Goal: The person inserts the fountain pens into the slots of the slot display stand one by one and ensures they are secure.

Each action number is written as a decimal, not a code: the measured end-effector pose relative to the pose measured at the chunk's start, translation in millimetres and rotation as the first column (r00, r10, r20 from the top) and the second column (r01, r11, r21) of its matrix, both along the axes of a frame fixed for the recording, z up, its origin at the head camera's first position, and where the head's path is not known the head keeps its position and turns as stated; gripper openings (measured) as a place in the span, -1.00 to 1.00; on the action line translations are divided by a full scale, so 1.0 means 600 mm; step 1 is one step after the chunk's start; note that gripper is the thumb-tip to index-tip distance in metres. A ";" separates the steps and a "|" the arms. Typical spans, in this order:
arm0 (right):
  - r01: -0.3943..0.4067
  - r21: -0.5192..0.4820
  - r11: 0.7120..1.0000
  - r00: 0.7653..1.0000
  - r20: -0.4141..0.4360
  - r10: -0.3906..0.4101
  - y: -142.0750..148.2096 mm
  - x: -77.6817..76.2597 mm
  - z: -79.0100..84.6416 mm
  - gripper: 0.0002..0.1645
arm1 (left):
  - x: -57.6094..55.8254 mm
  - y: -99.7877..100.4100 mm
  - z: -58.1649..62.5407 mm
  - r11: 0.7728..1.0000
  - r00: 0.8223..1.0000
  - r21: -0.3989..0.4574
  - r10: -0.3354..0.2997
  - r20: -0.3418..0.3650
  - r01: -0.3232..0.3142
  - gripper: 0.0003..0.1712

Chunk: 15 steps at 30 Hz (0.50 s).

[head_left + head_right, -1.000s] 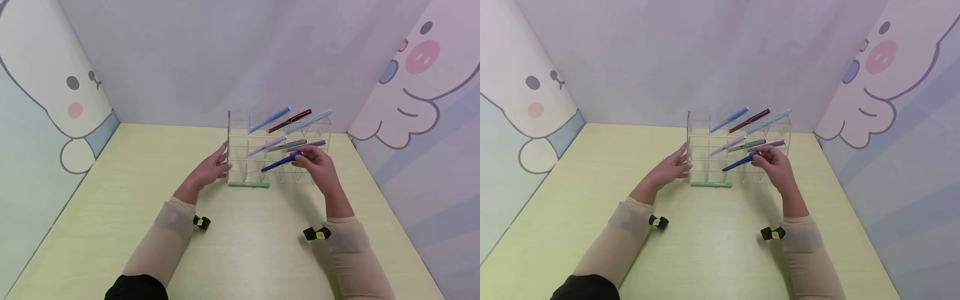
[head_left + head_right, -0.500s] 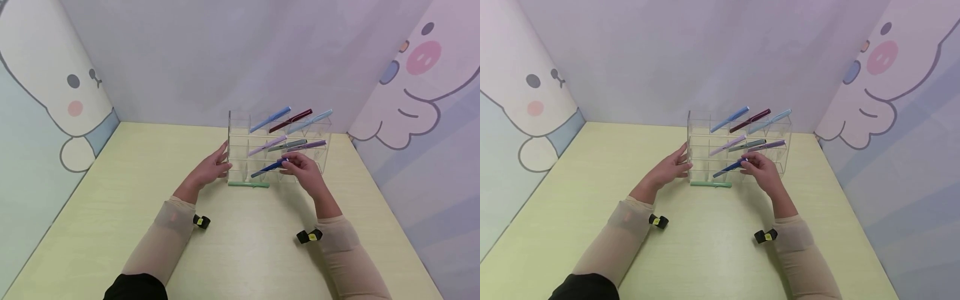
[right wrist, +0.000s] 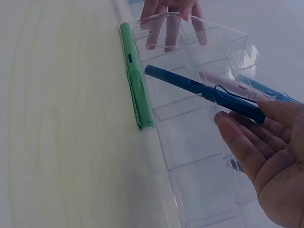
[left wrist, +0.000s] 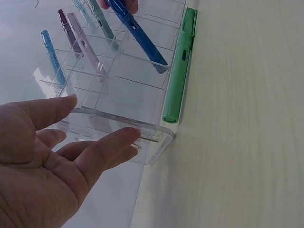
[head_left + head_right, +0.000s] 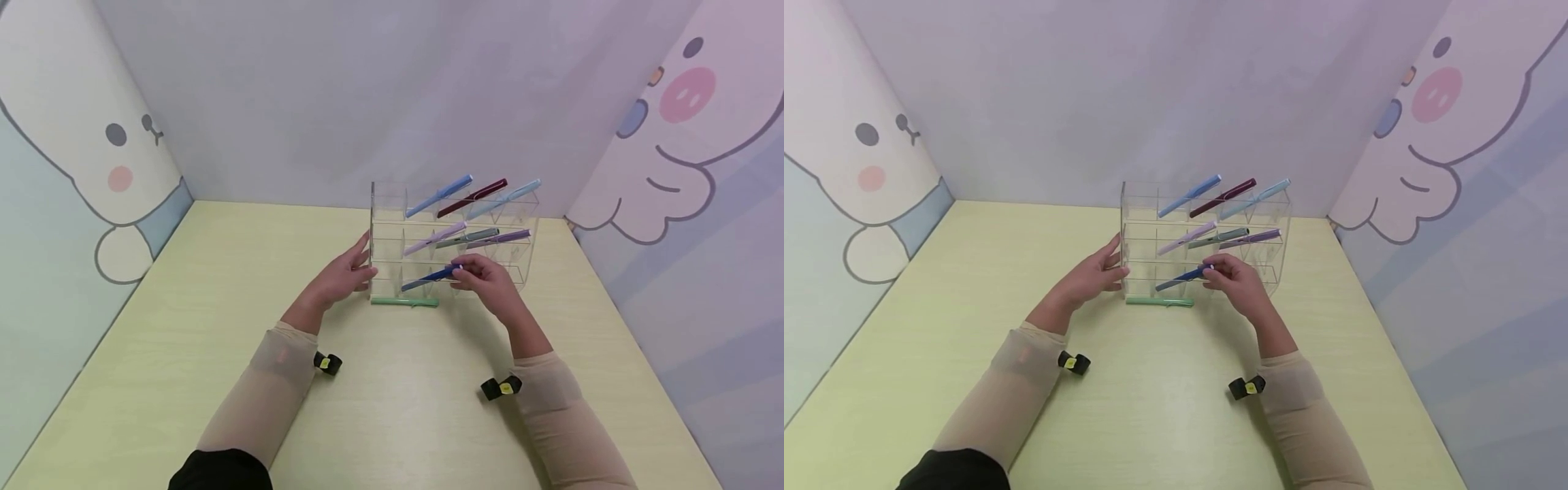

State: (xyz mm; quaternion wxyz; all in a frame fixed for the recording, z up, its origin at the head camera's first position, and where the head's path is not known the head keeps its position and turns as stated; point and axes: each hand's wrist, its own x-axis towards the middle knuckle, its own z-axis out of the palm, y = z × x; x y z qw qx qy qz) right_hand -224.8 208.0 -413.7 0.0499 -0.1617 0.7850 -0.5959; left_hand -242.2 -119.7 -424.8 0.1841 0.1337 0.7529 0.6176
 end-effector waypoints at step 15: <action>0.154 0.259 0.954 0.988 -0.067 -0.142 0.075 0.017 0.065 -0.49 | 0.000 -0.001 0.000 1.000 1.000 -0.008 0.011 0.014 -0.011 -0.13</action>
